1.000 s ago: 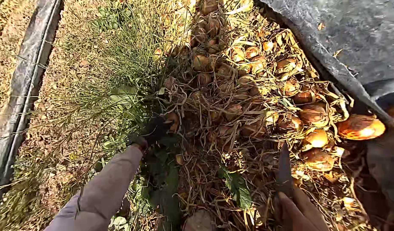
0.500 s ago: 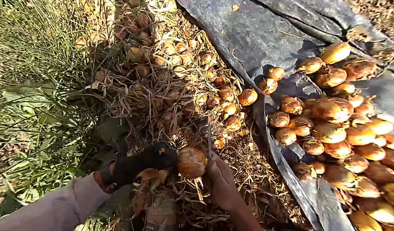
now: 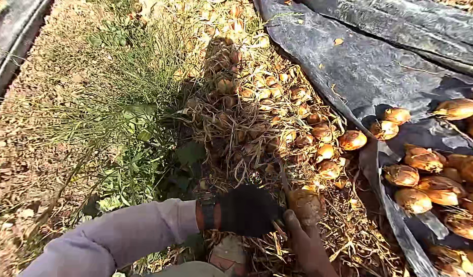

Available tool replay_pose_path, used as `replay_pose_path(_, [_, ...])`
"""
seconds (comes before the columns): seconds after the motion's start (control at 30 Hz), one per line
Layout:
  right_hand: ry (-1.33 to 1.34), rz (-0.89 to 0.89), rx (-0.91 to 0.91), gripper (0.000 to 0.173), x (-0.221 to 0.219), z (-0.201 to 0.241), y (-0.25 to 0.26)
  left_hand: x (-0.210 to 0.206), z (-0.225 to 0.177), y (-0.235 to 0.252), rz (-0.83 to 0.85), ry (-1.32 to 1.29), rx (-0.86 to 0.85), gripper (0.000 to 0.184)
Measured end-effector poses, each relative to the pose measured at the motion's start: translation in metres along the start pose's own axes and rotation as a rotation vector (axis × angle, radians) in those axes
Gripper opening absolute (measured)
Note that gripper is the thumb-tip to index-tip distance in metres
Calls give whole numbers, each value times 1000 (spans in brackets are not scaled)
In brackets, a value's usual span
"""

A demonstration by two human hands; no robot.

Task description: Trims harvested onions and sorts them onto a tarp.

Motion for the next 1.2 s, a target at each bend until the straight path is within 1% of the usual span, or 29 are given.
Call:
replay_pose_path(0.07, [-73, -29, 98, 70, -3, 0, 1, -16, 9, 12, 119, 0, 63, 25])
replay_pose_path(0.13, [-216, -53, 130, 68, 6, -1, 4, -13, 33, 18, 165, 1, 190, 24])
replay_pose_path(0.17, [-267, -84, 117, 67, 17, 3, 5, -9, 56, 18, 169, -4, 302, 24])
replay_pose_path(0.2, [-280, -121, 91, 68, 33, 11, 5, -4, 89, 14, 161, -21, 446, 24])
replay_pose_path(0.23, [-252, -192, 91, 63, 56, 19, 4, -1, 125, 2, 165, -33, 588, 27])
replay_pose_path(0.27, [-177, -262, 143, 54, 86, 26, 6, 0, 159, -18, 197, -58, 714, 32])
replay_pose_path(0.3, [-98, -327, 171, 37, 119, 27, 8, 1, 190, -43, 248, -138, 835, 38])
replay_pose_path(0.33, [-18, -372, 164, 28, 150, 29, 9, 8, 225, -61, 201, -231, 966, 42])
replay_pose_path(0.4, [119, -365, 112, 44, 187, 34, 5, 28, 301, -85, -126, -196, 1151, 43])
replay_pose_path(0.43, [147, -343, 100, 46, 190, 37, 3, 34, 329, -95, -211, -184, 1232, 46])
replay_pose_path(0.47, [144, -303, 101, 46, 184, 38, 4, 36, 351, -102, -254, -186, 1301, 50])
replay_pose_path(0.53, [72, -177, 83, 49, 158, 25, 11, 32, 384, -104, -262, -176, 1348, 54])
replay_pose_path(0.6, [-40, -72, 39, 58, 138, -3, 18, 16, 403, -100, -191, -175, 1328, 47])
replay_pose_path(0.63, [-59, -38, 18, 58, 133, -16, 18, 7, 402, -102, -39, -259, 1304, 41])
replay_pose_path(0.67, [-45, -20, 3, 59, 129, -24, 19, 0, 404, -107, 29, -273, 1268, 39])
replay_pose_path(0.7, [-13, -2, -4, 59, 125, -23, 21, -6, 410, -115, -77, -185, 1199, 39])
replay_pose_path(0.73, [23, 10, 3, 58, 123, -20, 24, -7, 412, -121, -295, -19, 1067, 38])
replay_pose_path(0.77, [45, 17, 7, 58, 122, -20, 24, 1, 403, -119, -162, -80, 1078, 41])
replay_pose_path(0.8, [51, 11, 1, 59, 123, -20, 24, 12, 388, -116, -240, -33, 1038, 44])
replay_pose_path(0.83, [51, 0, -7, 59, 124, -21, 24, 30, 364, -106, 29, -214, 1111, 50])
replay_pose_path(0.87, [60, -10, -13, 58, 123, -23, 23, 43, 340, -100, -203, -77, 991, 46])
replay_pose_path(0.9, [70, -11, -27, 57, 121, -24, 22, 53, 305, -96, -327, -61, 903, 38])
replay_pose_path(0.97, [52, -5, -90, 52, 108, -21, 23, 65, 229, -82, -136, -417, 898, 28])
replay_pose_path(1.0, [21, -5, -140, 51, 99, -18, 25, 54, 212, -72, -143, -494, 760, 23])
replay_pose_path(1.03, [-12, -4, -201, 54, 90, -18, 27, 33, 207, -59, -160, -507, 572, 21])
replay_pose_path(1.07, [-41, 5, -249, 59, 80, -19, 27, 14, 196, -44, -190, -567, 431, 20])
replay_pose_path(1.13, [-64, 40, -275, 76, 60, -18, 28, 3, 144, -17, -236, -672, 208, 21])
replay_pose_path(1.17, [-61, 69, -260, 87, 52, -16, 27, 6, 115, -8, -230, -703, 146, 22])
replay_pose_path(1.2, [-58, 90, -220, 91, 45, -11, 24, 8, 91, -3, -196, -757, 123, 25])
Point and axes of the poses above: each hand's wrist, its own y-axis towards the middle knuckle, its own x-axis out of the back of the hand, z = x × y, the point moved 8 cm from there along y, towards the middle knuckle, and after that the axes turned 14 degrees about z, right-handed, at the moved point
